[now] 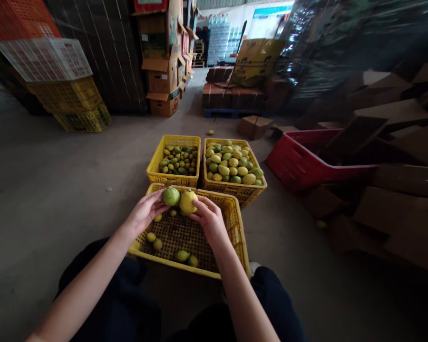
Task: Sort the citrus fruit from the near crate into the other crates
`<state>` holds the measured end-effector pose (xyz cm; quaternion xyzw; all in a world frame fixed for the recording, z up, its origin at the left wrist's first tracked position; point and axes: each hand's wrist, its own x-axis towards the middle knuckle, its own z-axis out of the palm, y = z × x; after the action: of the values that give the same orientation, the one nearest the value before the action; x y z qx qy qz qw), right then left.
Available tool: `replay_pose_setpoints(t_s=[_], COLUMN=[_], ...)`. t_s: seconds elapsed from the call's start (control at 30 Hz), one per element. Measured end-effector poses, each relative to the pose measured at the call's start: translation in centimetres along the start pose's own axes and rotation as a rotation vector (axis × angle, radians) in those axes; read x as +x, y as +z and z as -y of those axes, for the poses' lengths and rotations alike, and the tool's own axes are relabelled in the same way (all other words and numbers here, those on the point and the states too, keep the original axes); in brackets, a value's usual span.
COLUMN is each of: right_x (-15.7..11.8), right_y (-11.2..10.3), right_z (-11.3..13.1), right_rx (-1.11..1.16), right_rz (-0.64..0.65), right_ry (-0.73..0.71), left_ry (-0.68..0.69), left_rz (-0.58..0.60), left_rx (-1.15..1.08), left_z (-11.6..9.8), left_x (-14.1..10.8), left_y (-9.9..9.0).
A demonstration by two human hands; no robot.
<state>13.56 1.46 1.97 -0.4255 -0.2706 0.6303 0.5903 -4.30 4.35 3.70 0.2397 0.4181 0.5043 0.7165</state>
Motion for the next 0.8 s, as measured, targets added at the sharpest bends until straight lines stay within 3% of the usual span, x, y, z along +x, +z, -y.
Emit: replay_pose_setpoints(t_s=[0.27, 0.47, 0.67, 0.8], right_x=[0.26, 0.13, 0.44, 0.52], right_y=[0.19, 0.49, 0.37, 0.83], right_z=[-0.48, 0.03, 0.05, -0.30], right_rx=[0.004, 0.056, 0.116, 0.117], right_rz=[-0.016, 0.010, 0.016, 0.113], right_ry=[0.004, 0.017, 0.044, 0.114], left_ry=[-0.011, -0.045, -0.173, -0.172], left_rz=[0.108, 0.066, 0.111, 0.182], left_rx=[0.129, 0.029, -0.038, -0.095], left_z=[0.05, -0.12, -0.22, 0.06], left_x=[-0.34, -0.02, -0.07, 0.03], left_y=[0.12, -0.02, 0.26, 0.62])
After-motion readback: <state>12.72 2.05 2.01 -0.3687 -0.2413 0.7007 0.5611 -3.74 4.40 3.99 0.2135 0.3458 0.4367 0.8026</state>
